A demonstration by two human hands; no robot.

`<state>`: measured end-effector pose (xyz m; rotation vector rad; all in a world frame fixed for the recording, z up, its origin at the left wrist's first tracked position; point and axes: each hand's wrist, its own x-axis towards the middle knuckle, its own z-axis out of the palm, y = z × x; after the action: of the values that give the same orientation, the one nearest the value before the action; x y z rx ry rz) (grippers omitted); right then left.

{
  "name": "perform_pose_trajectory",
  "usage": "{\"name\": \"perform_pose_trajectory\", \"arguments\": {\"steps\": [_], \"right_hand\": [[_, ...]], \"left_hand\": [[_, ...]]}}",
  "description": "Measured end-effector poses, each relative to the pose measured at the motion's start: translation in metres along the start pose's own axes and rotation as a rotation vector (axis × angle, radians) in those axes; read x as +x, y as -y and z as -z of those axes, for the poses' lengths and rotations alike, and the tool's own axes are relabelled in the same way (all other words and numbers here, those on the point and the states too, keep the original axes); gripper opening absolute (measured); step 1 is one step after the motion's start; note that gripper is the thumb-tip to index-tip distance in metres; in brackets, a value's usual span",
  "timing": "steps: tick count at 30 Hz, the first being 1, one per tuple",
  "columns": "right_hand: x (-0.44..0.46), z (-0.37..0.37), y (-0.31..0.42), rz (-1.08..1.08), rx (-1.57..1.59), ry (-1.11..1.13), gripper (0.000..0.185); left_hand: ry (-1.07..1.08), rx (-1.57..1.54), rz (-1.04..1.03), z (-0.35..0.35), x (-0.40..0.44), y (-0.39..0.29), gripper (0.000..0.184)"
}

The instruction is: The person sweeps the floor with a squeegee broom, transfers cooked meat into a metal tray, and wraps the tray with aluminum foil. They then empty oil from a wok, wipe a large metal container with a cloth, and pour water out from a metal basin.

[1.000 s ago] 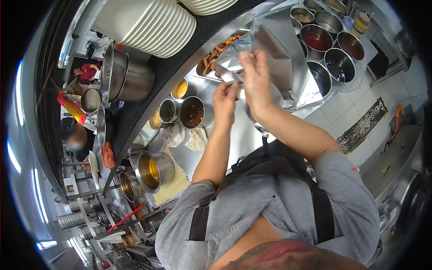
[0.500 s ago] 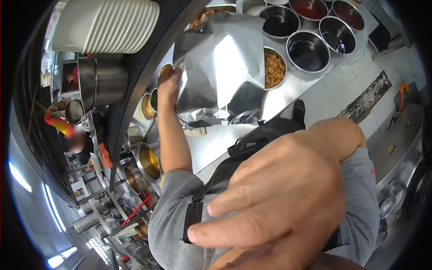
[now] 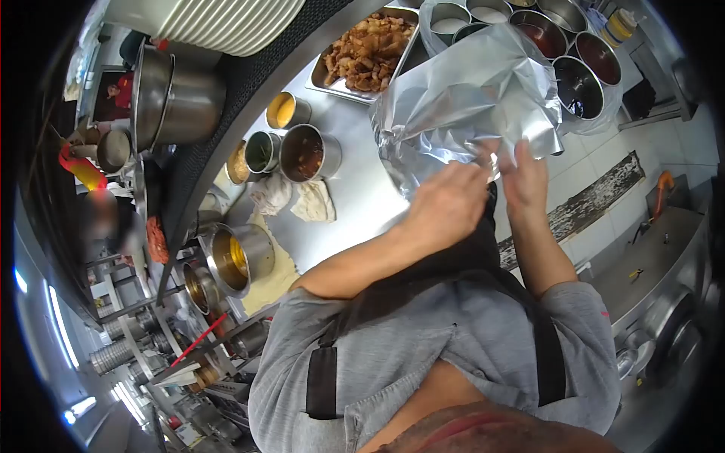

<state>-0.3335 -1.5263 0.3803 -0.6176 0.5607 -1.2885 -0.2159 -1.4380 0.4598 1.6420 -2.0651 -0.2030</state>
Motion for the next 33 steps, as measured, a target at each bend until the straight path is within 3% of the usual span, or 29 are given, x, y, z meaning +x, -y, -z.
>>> {"name": "perform_pose_trajectory", "arguments": {"steps": [1,3,5,8,9,10,11,13,14,15,17,18,21,23,24,25,27,29,33], "right_hand": [[0.012,0.017,0.011,-0.123,-0.062,-0.131,0.040],[0.019,0.037,0.028,-0.160,-0.109,-0.256,0.030],[0.024,0.068,0.027,-0.177,-0.155,-0.370,0.029],[0.021,0.087,0.025,-0.269,-0.178,-0.423,0.029],[0.022,0.095,0.020,-0.264,-0.179,-0.432,0.029],[0.022,0.102,0.014,-0.286,-0.190,-0.465,0.030],[0.022,0.106,0.010,-0.309,-0.200,-0.494,0.031],[0.020,0.099,0.009,-0.289,-0.180,-0.490,0.029],[0.018,0.094,0.011,-0.251,-0.164,-0.492,0.029],[0.017,0.088,0.009,-0.214,-0.143,-0.492,0.029],[0.017,0.095,0.006,-0.126,-0.184,-0.413,0.027],[0.017,0.085,0.008,-0.068,-0.177,-0.370,0.027],[0.019,0.068,0.016,-0.053,-0.201,-0.350,0.022],[0.028,0.047,0.020,0.062,-0.273,-0.177,0.018],[0.035,0.032,0.024,0.010,-0.283,-0.171,0.015],[0.046,0.023,0.018,0.092,-0.318,-0.117,0.014],[0.071,-0.006,0.013,0.066,-0.327,-0.006,0.013],[0.106,-0.031,-0.011,0.072,-0.231,0.084,0.011],[0.173,-0.085,-0.054,0.174,-0.092,0.289,0.015]], "left_hand": [[0.050,-0.139,-0.014,-0.010,0.001,-0.003,0.035],[0.137,-0.277,-0.038,-0.017,-0.002,0.001,0.033],[-0.017,-0.319,-0.049,-0.017,-0.011,0.018,0.030],[-0.154,-0.271,0.368,-0.020,-0.040,0.068,0.019],[-0.272,-0.187,0.419,-0.033,-0.053,0.096,0.019],[-0.275,-0.206,0.620,-0.043,-0.067,0.120,0.028],[-0.272,-0.208,0.617,-0.051,-0.069,0.132,0.028],[-0.185,-0.718,1.262,-0.062,-0.066,0.155,0.037],[-0.104,-1.058,1.197,-0.068,-0.066,0.170,0.040],[-0.107,-1.048,1.191,-0.072,-0.063,0.178,0.040],[-0.279,-1.535,1.279,-0.078,-0.052,0.190,0.034],[-0.273,-1.601,1.227,-0.081,-0.054,0.202,0.026],[-0.322,-1.560,1.030,-0.049,-0.039,0.177,0.017],[-0.404,-1.572,0.941,-0.037,-0.042,0.180,0.015],[-0.525,-1.591,0.891,-0.024,-0.041,0.177,0.013],[-0.649,-1.606,0.842,-0.010,-0.039,0.173,0.012],[-0.692,-1.600,0.709,0.023,-0.032,0.170,0.012],[-0.874,-1.458,0.711,0.033,-0.041,0.211,0.011],[-1.033,-1.483,0.505,0.057,-0.043,0.260,0.012]]}}
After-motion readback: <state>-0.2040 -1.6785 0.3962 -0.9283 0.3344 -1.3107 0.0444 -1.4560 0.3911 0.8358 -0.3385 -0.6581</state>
